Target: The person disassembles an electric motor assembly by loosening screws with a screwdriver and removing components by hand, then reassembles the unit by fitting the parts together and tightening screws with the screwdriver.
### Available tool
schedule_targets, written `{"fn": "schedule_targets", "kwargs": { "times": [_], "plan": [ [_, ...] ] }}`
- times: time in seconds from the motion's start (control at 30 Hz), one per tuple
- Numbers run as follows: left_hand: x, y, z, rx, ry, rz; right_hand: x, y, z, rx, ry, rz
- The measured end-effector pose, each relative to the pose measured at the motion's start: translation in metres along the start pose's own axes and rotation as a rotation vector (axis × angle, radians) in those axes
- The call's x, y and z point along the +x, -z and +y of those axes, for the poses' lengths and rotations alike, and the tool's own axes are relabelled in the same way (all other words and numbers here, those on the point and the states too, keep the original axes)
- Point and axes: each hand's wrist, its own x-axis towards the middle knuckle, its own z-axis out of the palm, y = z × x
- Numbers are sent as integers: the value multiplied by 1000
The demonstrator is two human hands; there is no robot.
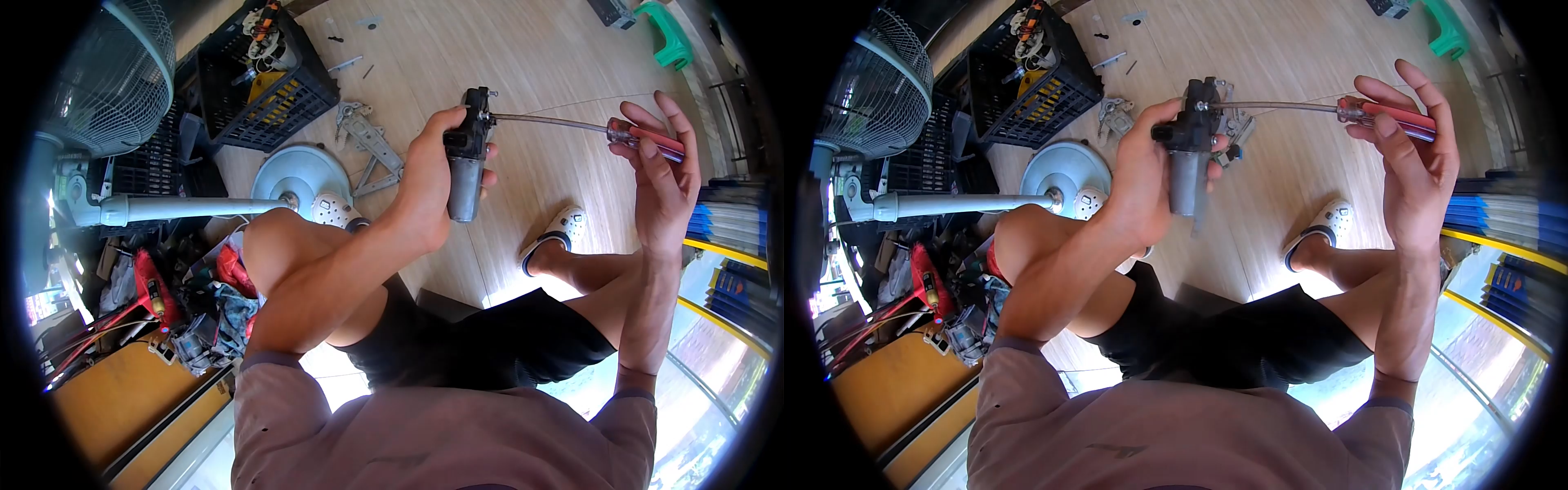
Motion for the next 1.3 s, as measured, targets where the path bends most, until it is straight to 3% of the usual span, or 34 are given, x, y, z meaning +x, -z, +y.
{"fn": "schedule_targets", "kwargs": {
  "times": [0.27, 0.57, 0.77, 0.87, 1.07, 1.17, 1.3],
  "plan": [
    [-2, -1, 1, 3, -4, 11, 0, 0, -3, -205, -126, 75],
    [0, -1, 0, -1, 11, 16, 1, -8, -3, 75, 21, 60],
    [-1, -1, 0, 0, 20, 45, 1, 0, -1, -265, -66, 111],
    [-1, -1, 0, 5, 12, 44, 1, -3, -3, -145, -95, 101],
    [-1, -1, 0, 3, 5, 36, 2, -9, -2, -17, 51, 47],
    [-1, 0, -1, 7, 12, 44, 1, 0, -3, -229, -16, 28],
    [-2, -1, -1, 4, 18, 47, 1, -2, -4, -221, -89, 80]
  ]
}}
